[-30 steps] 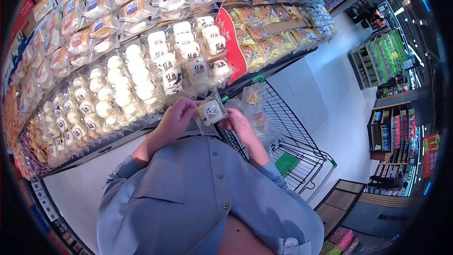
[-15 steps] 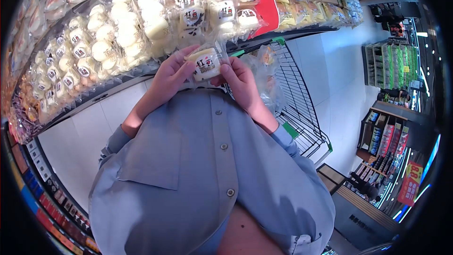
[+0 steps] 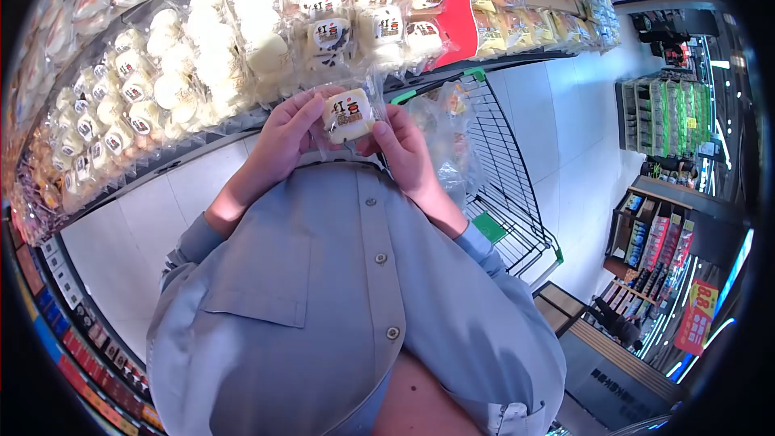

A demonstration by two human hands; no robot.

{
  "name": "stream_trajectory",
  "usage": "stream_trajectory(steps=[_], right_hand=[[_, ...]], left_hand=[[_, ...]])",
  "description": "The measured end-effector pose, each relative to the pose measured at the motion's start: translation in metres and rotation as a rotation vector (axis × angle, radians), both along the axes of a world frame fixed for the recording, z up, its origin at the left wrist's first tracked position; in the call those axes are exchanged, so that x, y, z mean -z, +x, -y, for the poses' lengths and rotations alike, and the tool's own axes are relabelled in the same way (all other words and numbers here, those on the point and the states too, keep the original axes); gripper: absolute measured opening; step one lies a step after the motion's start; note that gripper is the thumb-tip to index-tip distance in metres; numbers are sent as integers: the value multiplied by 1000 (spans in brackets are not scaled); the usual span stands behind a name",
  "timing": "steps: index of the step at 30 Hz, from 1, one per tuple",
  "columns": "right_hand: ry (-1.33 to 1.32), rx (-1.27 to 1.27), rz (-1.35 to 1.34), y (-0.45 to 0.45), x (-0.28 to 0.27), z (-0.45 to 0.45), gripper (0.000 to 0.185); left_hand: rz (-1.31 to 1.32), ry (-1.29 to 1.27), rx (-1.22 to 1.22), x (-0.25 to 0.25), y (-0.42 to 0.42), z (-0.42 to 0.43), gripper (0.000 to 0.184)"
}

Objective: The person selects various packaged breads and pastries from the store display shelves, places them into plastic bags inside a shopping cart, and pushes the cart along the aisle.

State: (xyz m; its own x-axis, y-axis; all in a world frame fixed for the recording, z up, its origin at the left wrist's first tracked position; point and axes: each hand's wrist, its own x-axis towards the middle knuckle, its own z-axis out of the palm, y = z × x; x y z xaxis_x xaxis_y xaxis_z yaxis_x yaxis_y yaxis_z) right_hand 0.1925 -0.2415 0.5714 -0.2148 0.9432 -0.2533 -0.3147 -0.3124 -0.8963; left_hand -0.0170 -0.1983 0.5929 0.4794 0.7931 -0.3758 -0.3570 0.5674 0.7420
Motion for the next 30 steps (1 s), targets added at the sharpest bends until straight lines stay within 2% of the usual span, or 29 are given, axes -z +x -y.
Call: stream_trajectory(steps=[2, 3, 4, 5, 7, 8, 10, 11, 13, 15, 17, 19, 21, 22, 24, 25, 27, 28, 30], right_hand=[[21, 71, -1, -2, 0, 0, 35], [117, 128, 100, -1, 4, 0, 43], [213, 183, 201, -1, 6, -1, 54], [215, 186, 201, 2, 5, -1, 54], [380, 59, 385, 7, 1, 0, 62], [381, 62, 385, 5, 0, 1, 62], [260, 100, 42, 0, -3, 1, 58], [262, 101, 44, 2, -1, 0, 58], [62, 223, -192, 6, 3, -2, 54], [10, 253, -201, 8, 1, -1, 48], [-54, 247, -446, 11, 4, 2, 44], [-71, 236, -470, 14, 7, 3, 45], [-88, 226, -493, 14, 7, 4, 46], [-76, 214, -463, 14, 6, 4, 50], [-61, 201, -432, 16, 6, 4, 55], [-73, 186, -438, 17, 9, 4, 55], [-79, 163, -447, 16, 11, 3, 55], [-93, 154, -447, 16, 11, 3, 56], [-102, 138, -446, 15, 9, 1, 56]], left_hand=[[-46, 54, -15, 2, 1, -3, 43], [-45, 56, -10, 5, 2, -5, 43], [-184, 165, 12, 8, 3, -7, 44], [-324, 274, 33, 10, 4, -8, 45], [-270, 313, 43, -1, 14, -4, 46], [-217, 348, 52, -5, 19, -1, 47], [-125, 400, 98, -1, 28, 3, 49], [-35, 449, 139, 0, 30, 4, 52], [-140, 458, 232, -3, 26, 4, 53], [-172, 467, 297, -4, 26, 3, 50], [-206, 508, 251, -1, 25, 0, 49], [-244, 546, 203, 0, 21, -5, 48], [-637, 785, 63, -5, 10, -14, 50], [-638, 788, 63, -6, 1, -19, 50], [-1196, 1235, -115, -13, -17, -29, 62], [-1197, 1239, -118, -20, -21, -33, 62], [-1622, 1215, -43, -31, -28, -39, 74], [-1661, 1072, -14, -29, -30, -42, 80], [-1714, 1073, 4, -23, -36, -46, 81]])
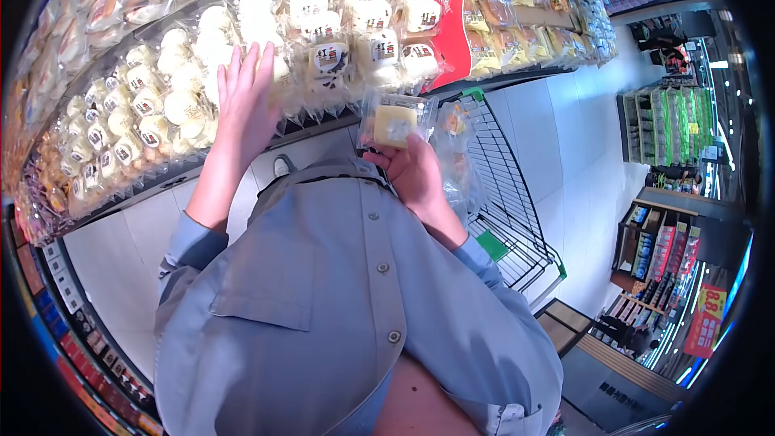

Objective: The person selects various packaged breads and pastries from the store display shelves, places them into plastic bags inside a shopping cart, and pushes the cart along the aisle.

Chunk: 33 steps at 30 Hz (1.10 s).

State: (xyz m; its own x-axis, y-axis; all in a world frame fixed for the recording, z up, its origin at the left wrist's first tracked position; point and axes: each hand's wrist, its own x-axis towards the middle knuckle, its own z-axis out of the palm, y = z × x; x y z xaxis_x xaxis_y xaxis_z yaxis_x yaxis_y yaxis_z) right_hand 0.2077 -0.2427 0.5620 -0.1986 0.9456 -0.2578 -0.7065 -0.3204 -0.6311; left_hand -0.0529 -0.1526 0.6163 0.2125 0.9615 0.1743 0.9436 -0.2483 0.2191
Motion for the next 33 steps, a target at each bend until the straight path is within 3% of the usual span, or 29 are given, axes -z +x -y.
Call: stream_trajectory(steps=[3, 8, 14, 16, 17, 19, 22, 26, 29, 32, 33], right_hand=[[-1, -15, -37, 0, -3, -1, 50], [-3, -52, 20, -3, -2, 1, 58], [-28, -66, 6, -4, -4, 3, 59], [-31, -71, 7, -3, -4, 4, 58], [-30, -77, 9, -3, -5, 4, 58], [-38, -71, -4, -3, -3, 5, 58], [-49, -49, -24, -4, -4, 6, 58], [-41, -34, -7, -3, -12, 9, 58], [-80, -88, -65, -1, -5, 13, 60], [-40, -65, -80, -1, -10, 12, 52], [-43, -46, -85, 0, -10, 13, 52]], left_hand=[[-26, -7, 16, -3, -3, -4, 81], [40, 12, 81, -4, -14, -11, 76], [318, 152, 173, -14, -15, 3, 75], [1302, -183, 167, -8, -2, 15, 77], [1302, -186, 165, -6, 2, 19, 77], [2109, -841, 280, -3, 8, 27, 79], [2284, -1062, 305, -2, 27, 43, 81], [2297, -1125, 268, 2, 36, 47, 80], [2144, -1123, 239, -4, 37, 45, 76], [1933, -995, 162, -7, 50, 41, 71], [1666, -839, 215, -6, 56, 39, 70]])
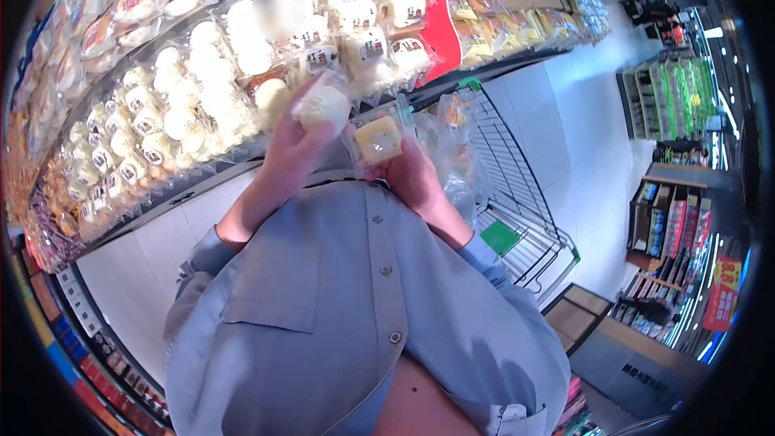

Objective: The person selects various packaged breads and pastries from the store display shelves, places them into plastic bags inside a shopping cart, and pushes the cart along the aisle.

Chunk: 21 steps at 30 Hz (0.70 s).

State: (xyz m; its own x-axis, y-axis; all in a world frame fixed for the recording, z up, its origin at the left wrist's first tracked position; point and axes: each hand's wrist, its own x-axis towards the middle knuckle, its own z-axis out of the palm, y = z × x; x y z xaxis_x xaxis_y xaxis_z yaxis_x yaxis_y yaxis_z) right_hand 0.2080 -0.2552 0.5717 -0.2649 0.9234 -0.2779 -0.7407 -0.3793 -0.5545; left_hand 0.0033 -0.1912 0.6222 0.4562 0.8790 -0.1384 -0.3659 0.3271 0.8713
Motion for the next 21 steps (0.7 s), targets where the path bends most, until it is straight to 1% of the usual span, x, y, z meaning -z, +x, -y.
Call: stream_trajectory(steps=[1, 2, 3, 4, 5, 6, 8, 9, 10, 12, 14, 16, 17, 18, 20, 21], right_hand=[[32, -17, 10, 1, 2, 1, 54], [61, -27, 19, 2, 3, 2, 56], [51, 13, 8, 2, 3, 5, 56], [64, 16, 105, 3, 0, 5, 58], [74, 17, 199, 4, 1, 5, 60], [61, 54, 183, 6, 4, 6, 60], [38, 43, 270, 9, 13, 9, 65], [55, 71, 158, 11, 6, 13, 67], [38, 107, 139, 11, 6, 16, 67], [56, 114, -34, 16, 4, 16, 69], [29, 163, -44, 23, 6, 24, 70], [7, 186, -32, 33, 8, 30, 71], [-51, 213, 20, 40, 8, 32, 64], [-61, 240, 10, 46, 15, 36, 64], [-79, 350, -74, 59, 31, 45, 56], [-123, 369, -172, 66, 41, 53, 49]], left_hand=[[-238, 200, 6, 1, 6, -2, 71], [-244, 195, 45, 8, 12, -3, 71], [-410, 346, 50, 18, 19, -3, 73], [-569, 505, 57, 21, 25, -3, 76], [-727, 648, 150, 18, 29, -5, 83], [-731, 654, 193, 13, 34, -3, 83], [-877, 766, 250, 7, 46, 3, 87], [-881, 770, 296, 5, 49, 4, 87], [-918, 781, 348, 4, 53, 5, 89], [-952, 792, 399, 0, 58, 5, 90], [-972, 889, 518, 1, 69, 5, 97], [-941, 899, 609, 3, 85, 7, 97], [-915, 908, 659, 5, 94, 7, 97], [-909, 911, 691, 9, 102, 8, 97], [-832, 937, 789, 17, 120, 8, 93], [-828, 938, 816, 24, 129, 7, 93]])
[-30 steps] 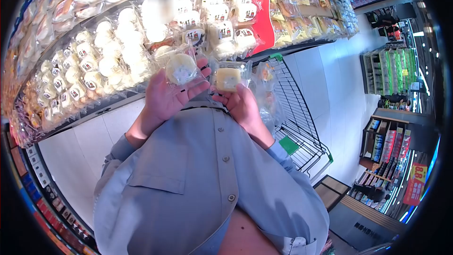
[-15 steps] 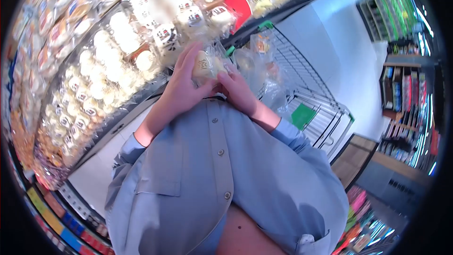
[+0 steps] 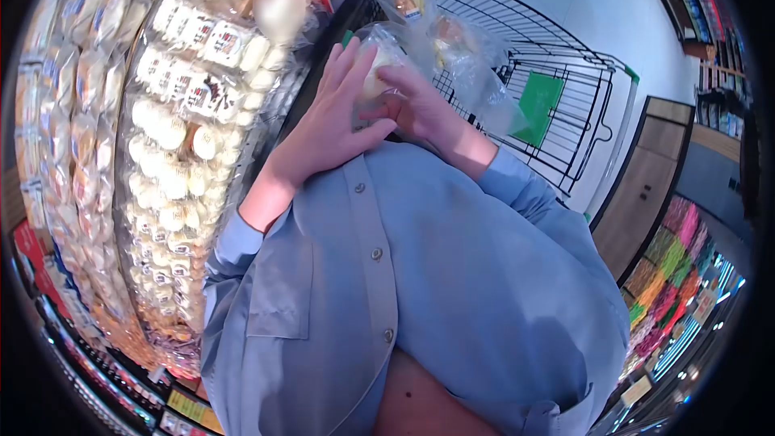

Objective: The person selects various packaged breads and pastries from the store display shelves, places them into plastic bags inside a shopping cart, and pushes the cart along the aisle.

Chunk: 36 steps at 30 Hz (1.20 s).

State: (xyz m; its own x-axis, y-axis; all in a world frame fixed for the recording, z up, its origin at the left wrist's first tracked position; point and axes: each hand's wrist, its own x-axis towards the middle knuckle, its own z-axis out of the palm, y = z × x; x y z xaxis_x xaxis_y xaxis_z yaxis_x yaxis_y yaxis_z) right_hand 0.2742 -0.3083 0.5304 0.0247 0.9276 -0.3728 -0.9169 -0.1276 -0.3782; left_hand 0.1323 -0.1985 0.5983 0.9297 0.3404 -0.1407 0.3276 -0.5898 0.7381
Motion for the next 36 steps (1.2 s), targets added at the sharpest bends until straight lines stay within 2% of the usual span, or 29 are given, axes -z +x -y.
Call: stream_trajectory(steps=[2, 3, 5, 6, 8, 9, 11, 15, 17, 18, 19, 22, 25, 27, 29, 30, 32, 33, 35, 36], right_hand=[[-44, 45, -37, 15, 21, 15, 46], [-81, 67, -63, 23, 33, 21, 43], [-105, 108, -68, 39, 61, 35, 40], [-100, 107, -75, 48, 75, 41, 40], [-103, 119, -96, 60, 99, 47, 41], [-158, 125, -67, 66, 109, 48, 41], [-223, 134, -49, 77, 133, 48, 41], [-257, 50, 49, 92, 176, 33, 50], [-299, -11, 88, 95, 189, 24, 54], [-334, -71, 169, 94, 195, 19, 60], [-364, -134, 251, 95, 202, 15, 66], [-399, -199, 284, 90, 263, -4, 73], [-494, -223, 384, 92, 279, -9, 73], [-546, -203, 388, 95, 286, -6, 70], [-756, -209, 419, 99, 277, -5, 88], [-750, -213, 426, 100, 271, -3, 88], [-836, -195, 576, 104, 261, -2, 69], [-827, -199, 590, 107, 261, 0, 69], [-780, -448, 974, 109, 264, 6, 74], [-776, -448, 984, 108, 279, 11, 74]], left_hand=[[101, -117, 31, 21, 19, -2, 77], [92, -123, 50, 37, 28, -5, 77], [192, -489, -306, 77, 40, -10, 68], [175, -495, -294, 94, 45, -17, 68], [-154, -641, -411, 125, 52, -31, 58], [-170, -646, -402, 139, 57, -29, 58], [-493, -624, -477, 164, 67, -25, 61], [-587, -619, -606, 217, 73, -24, 59], [-541, -621, -691, 240, 71, -27, 58], [-526, -589, -700, 233, 74, -23, 50], [-534, -592, -719, 237, 71, -20, 50], [-412, -352, -595, 251, 54, -11, 38], [-410, -460, -688, 246, 41, -3, 37], [-417, -438, -670, 237, 36, -5, 36], [-312, -583, -809, 227, 35, -8, 36], [-304, -582, -816, 224, 35, -8, 36], [-329, -610, -832, 220, 36, -10, 38], [-314, -609, -839, 217, 38, -9, 38], [-292, -536, -798, 213, 42, -5, 37], [-281, -537, -802, 214, 41, -5, 37]])
